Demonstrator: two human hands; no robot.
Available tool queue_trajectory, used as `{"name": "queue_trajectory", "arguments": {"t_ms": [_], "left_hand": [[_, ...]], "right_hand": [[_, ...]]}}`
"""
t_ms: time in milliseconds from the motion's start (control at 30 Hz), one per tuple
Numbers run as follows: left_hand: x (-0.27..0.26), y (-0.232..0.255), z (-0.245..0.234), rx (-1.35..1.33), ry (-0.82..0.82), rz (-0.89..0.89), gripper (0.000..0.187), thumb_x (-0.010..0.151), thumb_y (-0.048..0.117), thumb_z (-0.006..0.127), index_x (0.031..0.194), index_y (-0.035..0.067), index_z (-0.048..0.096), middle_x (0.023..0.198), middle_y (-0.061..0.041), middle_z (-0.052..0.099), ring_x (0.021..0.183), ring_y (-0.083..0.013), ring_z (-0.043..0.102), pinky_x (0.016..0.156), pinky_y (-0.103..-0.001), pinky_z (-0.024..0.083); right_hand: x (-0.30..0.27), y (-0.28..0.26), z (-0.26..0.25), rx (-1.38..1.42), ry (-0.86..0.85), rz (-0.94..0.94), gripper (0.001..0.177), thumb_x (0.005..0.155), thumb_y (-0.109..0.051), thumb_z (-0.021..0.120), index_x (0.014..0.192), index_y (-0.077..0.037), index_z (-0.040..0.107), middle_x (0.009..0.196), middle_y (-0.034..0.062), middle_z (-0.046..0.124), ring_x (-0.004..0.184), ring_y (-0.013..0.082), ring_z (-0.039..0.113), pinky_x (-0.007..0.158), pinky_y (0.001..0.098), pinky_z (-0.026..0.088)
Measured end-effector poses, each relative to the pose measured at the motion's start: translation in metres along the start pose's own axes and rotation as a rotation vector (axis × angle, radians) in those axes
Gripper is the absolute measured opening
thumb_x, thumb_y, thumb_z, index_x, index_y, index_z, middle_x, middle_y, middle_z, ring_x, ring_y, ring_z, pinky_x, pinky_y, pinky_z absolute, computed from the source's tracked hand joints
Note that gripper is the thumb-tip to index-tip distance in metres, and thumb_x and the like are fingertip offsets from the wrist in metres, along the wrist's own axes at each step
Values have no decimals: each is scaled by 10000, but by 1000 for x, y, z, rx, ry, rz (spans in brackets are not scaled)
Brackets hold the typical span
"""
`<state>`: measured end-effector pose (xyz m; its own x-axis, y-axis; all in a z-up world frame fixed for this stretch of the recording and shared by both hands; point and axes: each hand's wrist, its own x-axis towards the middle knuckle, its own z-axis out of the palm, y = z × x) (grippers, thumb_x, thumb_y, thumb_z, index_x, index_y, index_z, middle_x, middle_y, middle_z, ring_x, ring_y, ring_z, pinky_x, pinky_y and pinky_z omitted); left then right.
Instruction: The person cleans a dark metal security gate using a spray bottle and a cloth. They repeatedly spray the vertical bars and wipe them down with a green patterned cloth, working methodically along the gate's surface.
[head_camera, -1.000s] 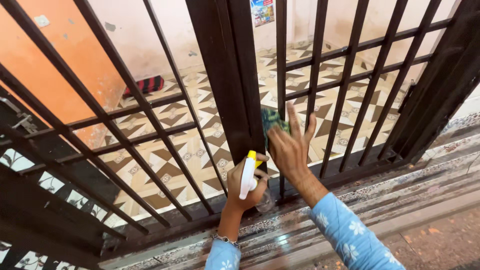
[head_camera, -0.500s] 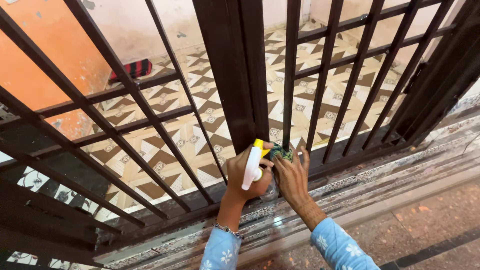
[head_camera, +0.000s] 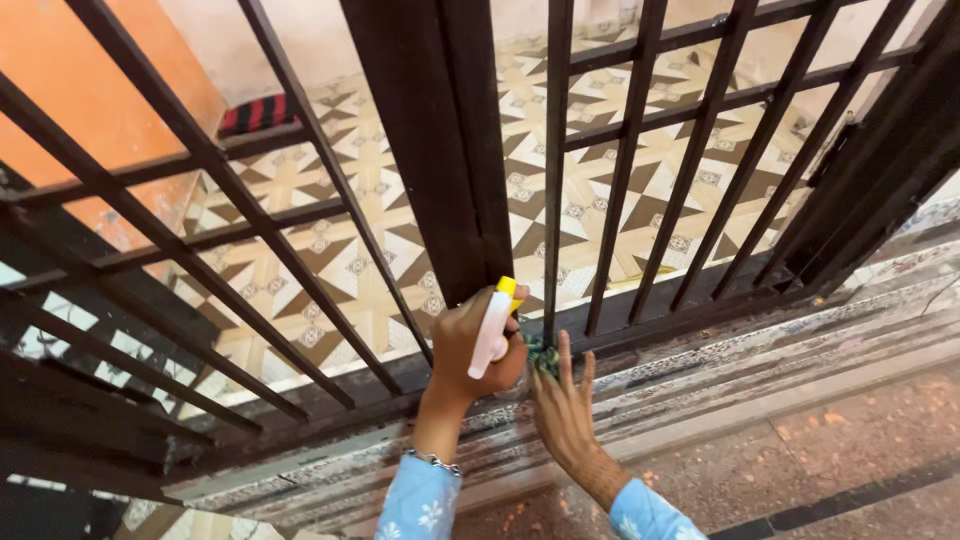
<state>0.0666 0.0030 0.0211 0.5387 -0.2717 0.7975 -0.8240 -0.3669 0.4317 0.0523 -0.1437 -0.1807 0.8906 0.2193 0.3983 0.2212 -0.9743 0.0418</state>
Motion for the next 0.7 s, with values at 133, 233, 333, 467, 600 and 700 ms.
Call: {"name": "queue_trajectory", "arguments": {"t_ms": [133, 233, 333, 467, 600, 700], "left_hand": [[-6, -3, 6, 28, -30, -32, 452, 718, 38, 668, 1168, 87, 668, 839, -57, 698, 699, -181, 728, 617, -302, 558], [-6, -1, 10, -26, -3, -72, 462, 724, 15, 647, 1180, 84, 650, 929, -68, 717, 741, -172, 747, 656, -287, 582], [-15, 0, 15, -86, -6, -132, 457, 735, -5, 637, 1186, 67, 642, 1023, -80, 725, 782, -173, 748, 671, -285, 581], [-22, -5, 18, -125, 3, -208, 421, 753, -10, 643, 1170, 44, 659, 1134, -92, 759, 757, -149, 746, 666, -284, 576], [-24, -17, 26, -262, 69, -154, 387, 796, -16, 646, 1182, 9, 640, 1208, -128, 736, 973, -202, 769, 686, -279, 607], [-27, -20, 25, -176, 23, -266, 380, 761, 0, 658, 1141, 9, 670, 1156, -112, 778, 688, -150, 755, 623, -263, 575]], "right_hand": [[26, -3, 7, -42, -161, 66, 806, 782, -115, 669, 1525, -42, 367, 1610, 146, 280, 1476, 514, -3, 1081, 808, 43], [34, -15, 1, 38, -305, 179, 943, 769, -110, 672, 1621, -184, 273, 1691, 121, 199, 1471, 510, -51, 1093, 814, 42], [24, 1, 0, 20, -125, 44, 916, 749, -139, 685, 1606, -110, 362, 1675, 134, 279, 1459, 499, -4, 1080, 801, 90], [-2, 9, -5, -13, -171, -49, 550, 877, -141, 670, 1407, -96, 529, 1588, 105, 391, 1553, 466, -21, 1142, 802, 122], [16, 3, -9, 116, -241, -18, 713, 795, -135, 706, 1462, -71, 463, 1546, 147, 389, 1487, 499, -44, 1119, 782, 136], [24, -4, -5, 140, -234, 39, 803, 766, -98, 701, 1516, -84, 413, 1606, 197, 347, 1475, 556, -52, 1108, 767, 148]]}}
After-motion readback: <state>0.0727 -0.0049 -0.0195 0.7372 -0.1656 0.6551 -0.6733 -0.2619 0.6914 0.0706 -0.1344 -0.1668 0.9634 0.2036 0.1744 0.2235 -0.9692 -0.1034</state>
